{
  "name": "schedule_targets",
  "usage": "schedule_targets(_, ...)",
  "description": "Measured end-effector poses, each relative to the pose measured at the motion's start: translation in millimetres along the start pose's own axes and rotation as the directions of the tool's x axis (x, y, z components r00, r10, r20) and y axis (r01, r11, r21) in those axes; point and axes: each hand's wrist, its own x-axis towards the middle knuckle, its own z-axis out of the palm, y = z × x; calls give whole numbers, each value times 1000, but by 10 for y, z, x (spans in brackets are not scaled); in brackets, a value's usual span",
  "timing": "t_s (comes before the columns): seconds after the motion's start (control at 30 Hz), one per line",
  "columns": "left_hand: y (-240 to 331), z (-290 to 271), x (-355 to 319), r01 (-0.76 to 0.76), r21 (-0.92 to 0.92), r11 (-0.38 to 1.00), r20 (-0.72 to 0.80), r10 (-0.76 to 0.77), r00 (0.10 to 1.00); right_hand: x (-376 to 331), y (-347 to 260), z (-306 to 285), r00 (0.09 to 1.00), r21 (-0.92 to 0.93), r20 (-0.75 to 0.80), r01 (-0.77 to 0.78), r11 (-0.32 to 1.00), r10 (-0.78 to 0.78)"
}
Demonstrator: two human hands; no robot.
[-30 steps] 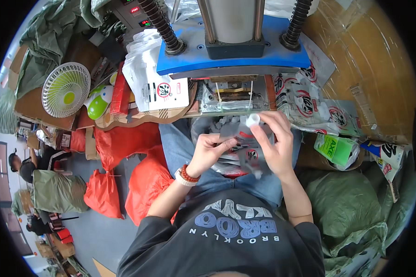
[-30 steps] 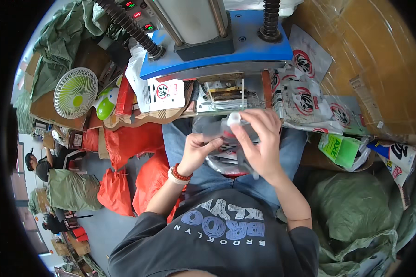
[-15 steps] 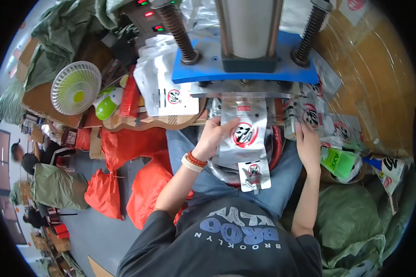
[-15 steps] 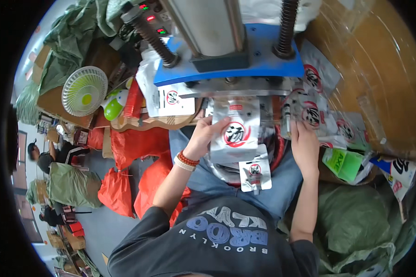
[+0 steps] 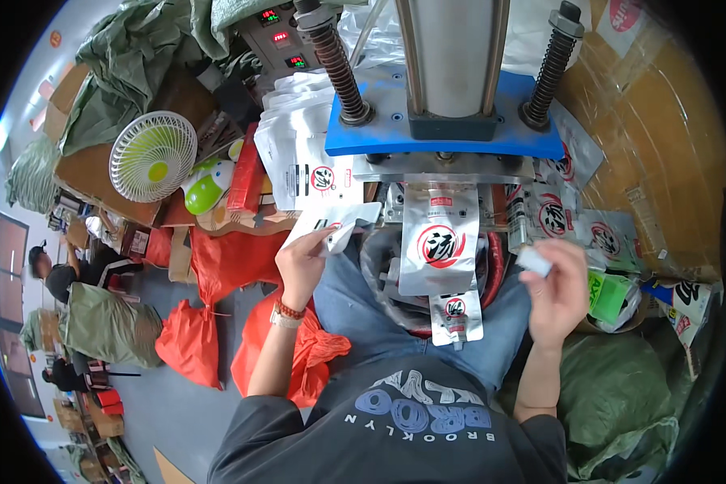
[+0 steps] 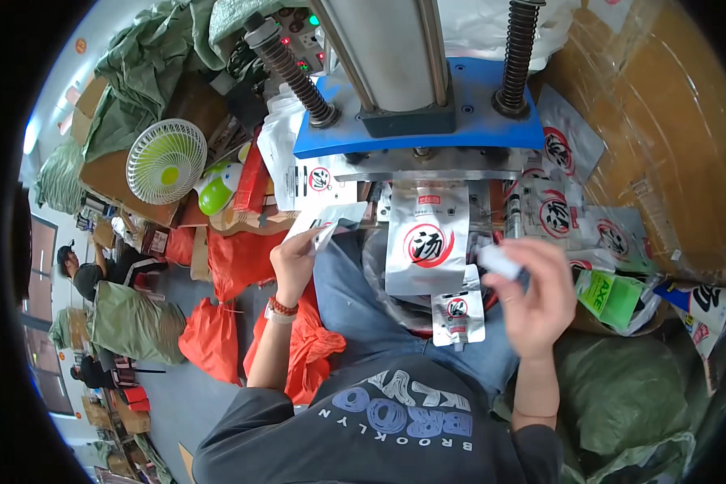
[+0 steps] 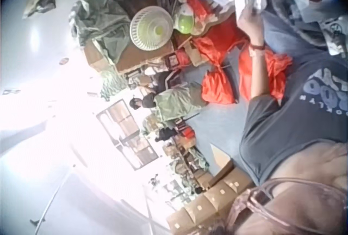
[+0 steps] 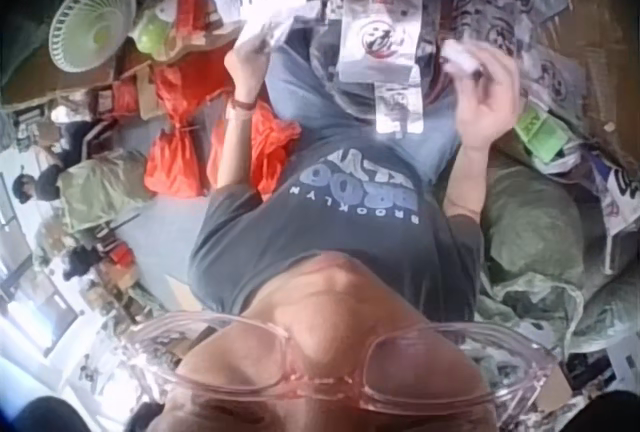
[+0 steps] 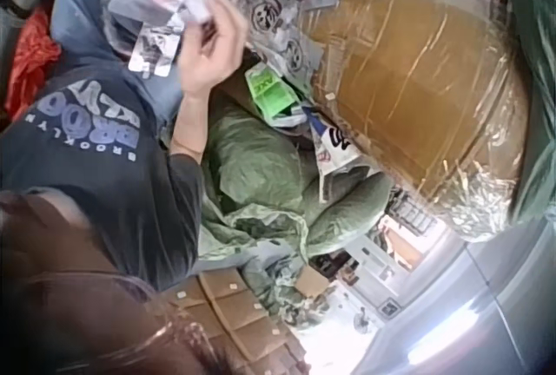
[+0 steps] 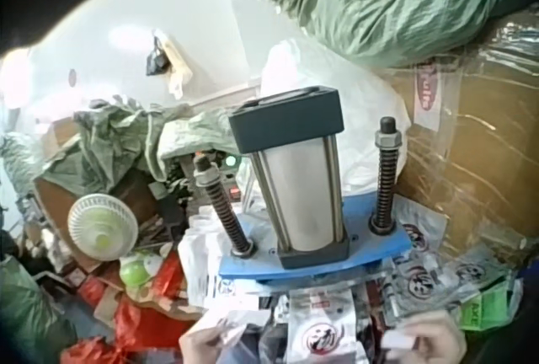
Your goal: Sealing small plastic pouches using a heat-sealing machine.
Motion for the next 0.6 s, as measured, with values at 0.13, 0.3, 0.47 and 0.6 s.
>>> schedule_targets(0.13,567,-84,-33,-302,-43,952,-126,294,947,114,-140,546,934,-207,285,281,937,-218)
schedule_targets(0.3,982,-410,-66,-564,-306,767,35,601,798,108,-550,455,843,-35,406,400,916,-353)
schedule_targets(0.47,1091,-18,-128,-60,-521,852,410,311,857,155,-314,331,888,-208,453,193,959,-81)
schedule_targets(0.6,924,748,-162,556,-611,563,668,-9,744,189,-59,223,976,-327,210,13,945,60)
